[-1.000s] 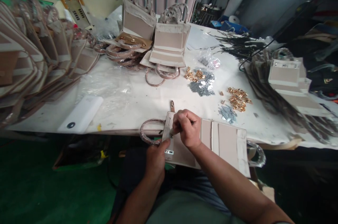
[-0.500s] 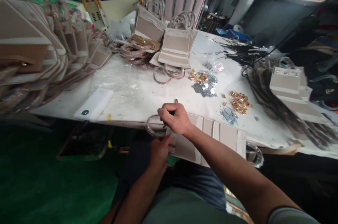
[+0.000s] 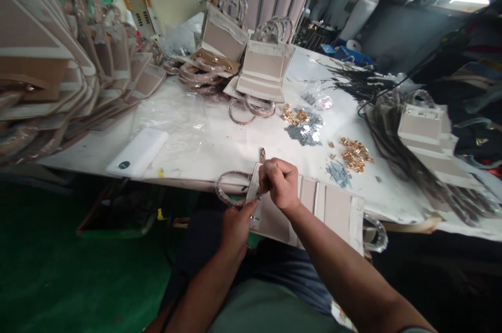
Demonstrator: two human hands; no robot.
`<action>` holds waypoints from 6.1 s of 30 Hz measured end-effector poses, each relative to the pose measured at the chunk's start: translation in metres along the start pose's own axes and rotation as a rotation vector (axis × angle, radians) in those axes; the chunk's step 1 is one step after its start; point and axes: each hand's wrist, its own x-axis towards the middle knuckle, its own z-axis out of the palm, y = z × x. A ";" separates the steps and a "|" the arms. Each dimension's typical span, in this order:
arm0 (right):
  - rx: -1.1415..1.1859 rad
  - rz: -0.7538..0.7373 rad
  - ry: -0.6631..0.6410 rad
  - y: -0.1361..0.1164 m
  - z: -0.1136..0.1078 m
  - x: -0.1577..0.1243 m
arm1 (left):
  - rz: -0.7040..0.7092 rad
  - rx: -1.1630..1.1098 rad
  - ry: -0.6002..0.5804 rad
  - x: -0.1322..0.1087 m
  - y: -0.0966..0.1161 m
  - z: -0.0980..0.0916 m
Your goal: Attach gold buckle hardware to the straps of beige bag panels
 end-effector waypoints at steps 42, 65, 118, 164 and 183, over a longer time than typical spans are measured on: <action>-1.308 0.233 -0.089 0.027 -0.061 -0.019 | 1.404 1.661 -0.342 0.054 0.052 0.002; -1.377 0.067 -0.171 0.047 -0.072 -0.013 | 1.576 1.608 -0.397 0.090 0.064 0.005; -0.739 0.541 -0.273 -0.005 -0.070 0.045 | 1.047 1.425 -0.361 0.058 0.069 0.002; -1.001 0.361 -0.226 0.032 -0.074 0.030 | 0.585 1.675 -0.482 0.087 0.124 0.065; -0.102 0.086 0.258 -0.015 -0.070 0.031 | 0.523 1.640 -0.435 0.095 0.120 0.062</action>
